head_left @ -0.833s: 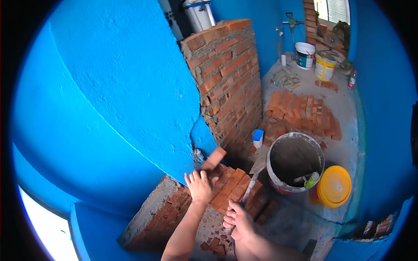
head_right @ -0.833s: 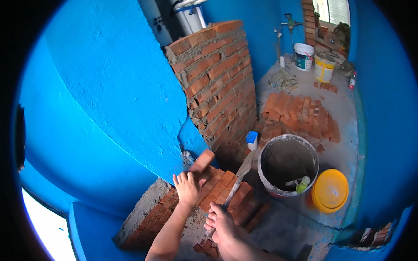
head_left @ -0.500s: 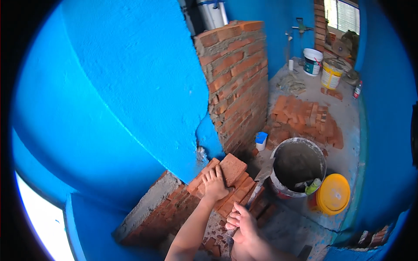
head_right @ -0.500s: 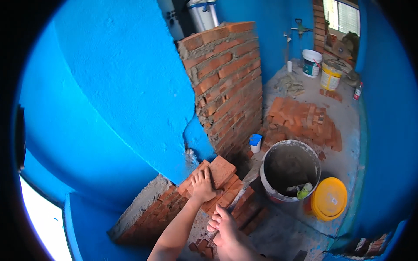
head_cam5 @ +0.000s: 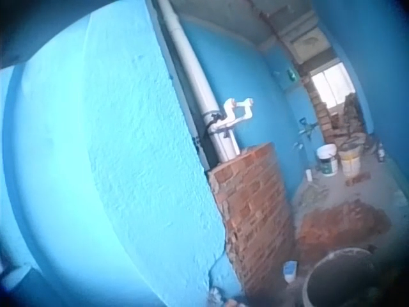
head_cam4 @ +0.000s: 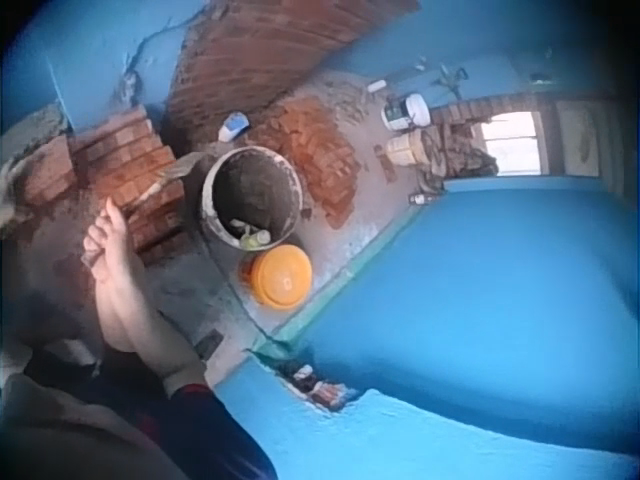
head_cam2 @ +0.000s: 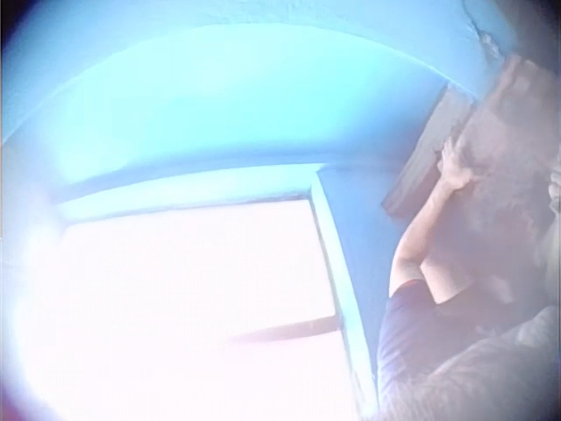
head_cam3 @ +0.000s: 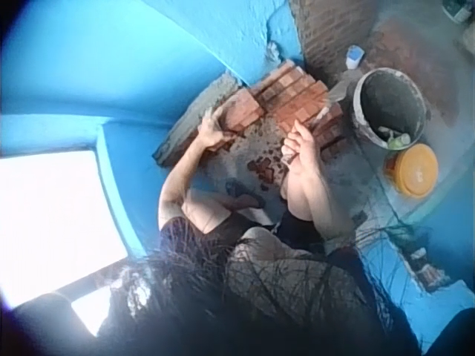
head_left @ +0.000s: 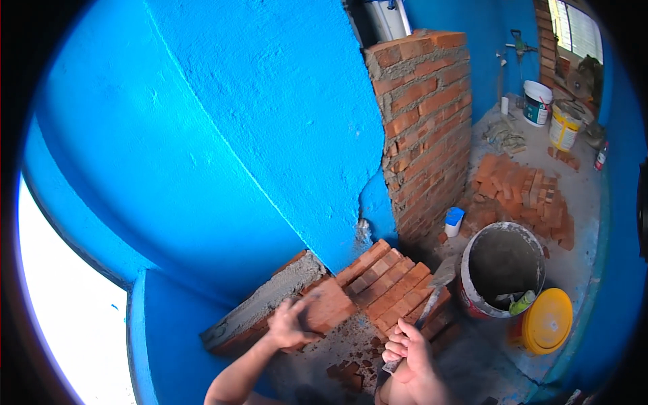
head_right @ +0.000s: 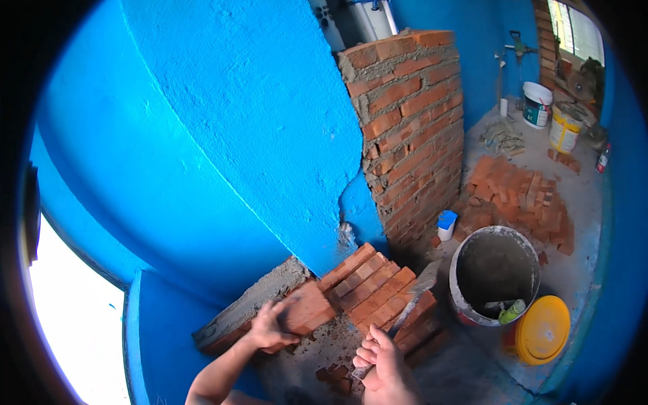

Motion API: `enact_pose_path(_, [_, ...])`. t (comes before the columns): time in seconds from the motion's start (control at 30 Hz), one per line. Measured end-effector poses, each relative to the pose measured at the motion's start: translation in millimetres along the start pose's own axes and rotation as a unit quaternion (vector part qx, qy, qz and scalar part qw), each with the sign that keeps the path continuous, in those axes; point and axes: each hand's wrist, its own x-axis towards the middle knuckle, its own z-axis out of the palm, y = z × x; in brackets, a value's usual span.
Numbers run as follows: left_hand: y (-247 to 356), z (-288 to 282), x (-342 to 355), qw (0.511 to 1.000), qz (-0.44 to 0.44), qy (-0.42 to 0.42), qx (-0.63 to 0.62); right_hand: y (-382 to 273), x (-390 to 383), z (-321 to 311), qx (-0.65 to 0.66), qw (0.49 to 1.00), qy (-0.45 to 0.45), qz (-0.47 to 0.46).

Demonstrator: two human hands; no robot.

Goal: The person scoops mortar from a bucket using a trowel, spreads and smooths it along the top of a brick wall with trowels, and places bricks onto the mortar bed, tapping them into position.

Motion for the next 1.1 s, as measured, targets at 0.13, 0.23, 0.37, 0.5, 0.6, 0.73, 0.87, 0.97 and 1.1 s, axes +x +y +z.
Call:
enact_pose_path(0.13, [-66.1,-27.1,1.9,0.986,0.051,0.149,0.045,3.7,3.9,1.0,-0.007,1.0,-0.015,0.01])
enact_pose_path(0.23, [-98.1,-35.7,26.6,0.984,0.036,0.164,0.066,13.2,8.0,6.6,-0.02,0.999,-0.017,0.027])
enact_pose_path(0.37, [-117.0,-36.6,57.6,0.987,0.037,0.149,0.045,24.5,8.2,13.8,-0.038,0.998,-0.002,0.053])
enact_pose_path(0.5, [-124.9,-27.5,85.0,0.987,0.06,0.145,0.022,30.5,8.9,19.9,-0.051,0.996,0.001,0.068])
enact_pose_path(0.6, [-122.5,-25.7,94.1,0.989,0.068,0.134,0.007,33.1,9.2,24.3,-0.062,0.995,0.031,0.065])
enact_pose_path(0.73, [-120.0,-23.8,98.1,0.989,0.058,0.135,0.014,34.5,9.6,27.4,-0.071,0.994,0.03,0.075])
enact_pose_path(0.87, [-119.1,-19.1,106.5,0.987,0.08,0.14,0.01,37.0,13.5,21.7,-0.044,0.989,-0.006,0.138])
enact_pose_path(0.97, [-118.6,-17.4,106.3,0.987,0.074,0.141,0.009,46.8,15.6,23.7,-0.013,0.981,-0.022,0.191])
enact_pose_path(1.1, [-120.2,-20.4,104.2,0.988,0.067,0.14,0.016,62.9,16.5,32.7,-0.025,0.974,0.009,0.225])
